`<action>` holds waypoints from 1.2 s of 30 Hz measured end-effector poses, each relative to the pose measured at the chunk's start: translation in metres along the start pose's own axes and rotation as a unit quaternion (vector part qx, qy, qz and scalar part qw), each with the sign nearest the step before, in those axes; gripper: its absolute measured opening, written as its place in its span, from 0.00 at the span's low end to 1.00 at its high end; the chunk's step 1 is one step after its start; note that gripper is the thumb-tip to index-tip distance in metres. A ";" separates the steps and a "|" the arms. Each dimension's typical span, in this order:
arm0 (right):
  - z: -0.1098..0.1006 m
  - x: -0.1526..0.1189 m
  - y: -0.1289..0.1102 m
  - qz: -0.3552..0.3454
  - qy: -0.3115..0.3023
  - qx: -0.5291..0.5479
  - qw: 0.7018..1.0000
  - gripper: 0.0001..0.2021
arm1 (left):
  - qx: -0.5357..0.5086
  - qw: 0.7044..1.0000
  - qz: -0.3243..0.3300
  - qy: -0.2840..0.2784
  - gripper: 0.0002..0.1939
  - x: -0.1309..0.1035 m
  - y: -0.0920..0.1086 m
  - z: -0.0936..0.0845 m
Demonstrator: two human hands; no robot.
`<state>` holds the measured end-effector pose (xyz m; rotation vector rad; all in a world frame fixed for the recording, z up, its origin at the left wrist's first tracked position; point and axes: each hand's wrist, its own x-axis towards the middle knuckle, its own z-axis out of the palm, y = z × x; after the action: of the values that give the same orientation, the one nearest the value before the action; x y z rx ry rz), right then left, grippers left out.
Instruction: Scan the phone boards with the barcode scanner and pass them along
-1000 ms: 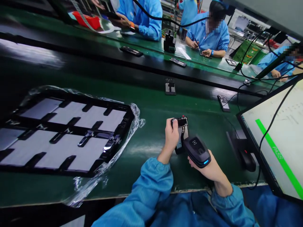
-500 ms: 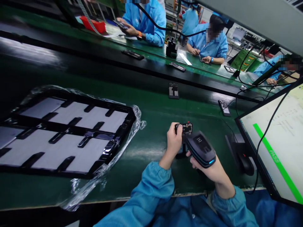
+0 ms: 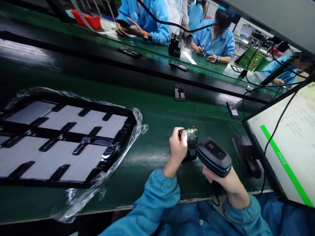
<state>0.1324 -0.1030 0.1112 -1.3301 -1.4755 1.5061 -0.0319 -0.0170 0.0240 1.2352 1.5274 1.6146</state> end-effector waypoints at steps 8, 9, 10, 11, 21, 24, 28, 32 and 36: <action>-0.006 -0.012 0.006 0.029 0.009 0.023 0.999 0.17 | 0.027 0.999 0.024 0.016 0.07 -0.004 0.000 0.001; -0.006 -0.012 0.005 0.024 0.002 0.024 0.999 0.17 | 0.028 0.999 0.027 0.017 0.07 -0.004 0.000 0.001; -0.007 -0.013 0.004 0.018 -0.004 0.025 1.000 0.17 | 0.029 0.999 0.030 0.017 0.07 -0.004 0.000 0.001; -0.007 -0.014 0.004 0.012 -0.009 0.026 1.000 0.17 | 0.030 0.999 0.032 0.018 0.07 -0.005 0.000 0.001; -0.011 -0.025 0.004 -0.004 -0.022 0.050 0.999 0.15 | 0.030 0.997 0.066 0.028 0.08 -0.008 0.001 0.001; -0.012 -0.027 0.000 0.004 -0.026 0.043 0.999 0.16 | 0.032 0.996 0.072 0.030 0.08 -0.009 0.002 0.002; -0.012 -0.031 -0.001 0.006 -0.022 0.040 0.999 0.16 | 0.034 0.996 0.080 0.031 0.08 -0.010 0.004 0.002; -0.010 -0.034 0.000 0.012 -0.007 0.051 0.999 0.16 | 0.037 0.994 0.101 0.036 0.07 -0.011 0.007 0.004; -0.008 -0.034 -0.001 0.001 -0.012 0.053 0.999 0.17 | 0.048 0.990 0.121 0.043 0.07 -0.012 0.010 0.006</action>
<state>0.1492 -0.1318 0.1205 -1.2552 -1.3891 1.5828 -0.0199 -0.0266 0.0303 1.4686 1.5740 1.7865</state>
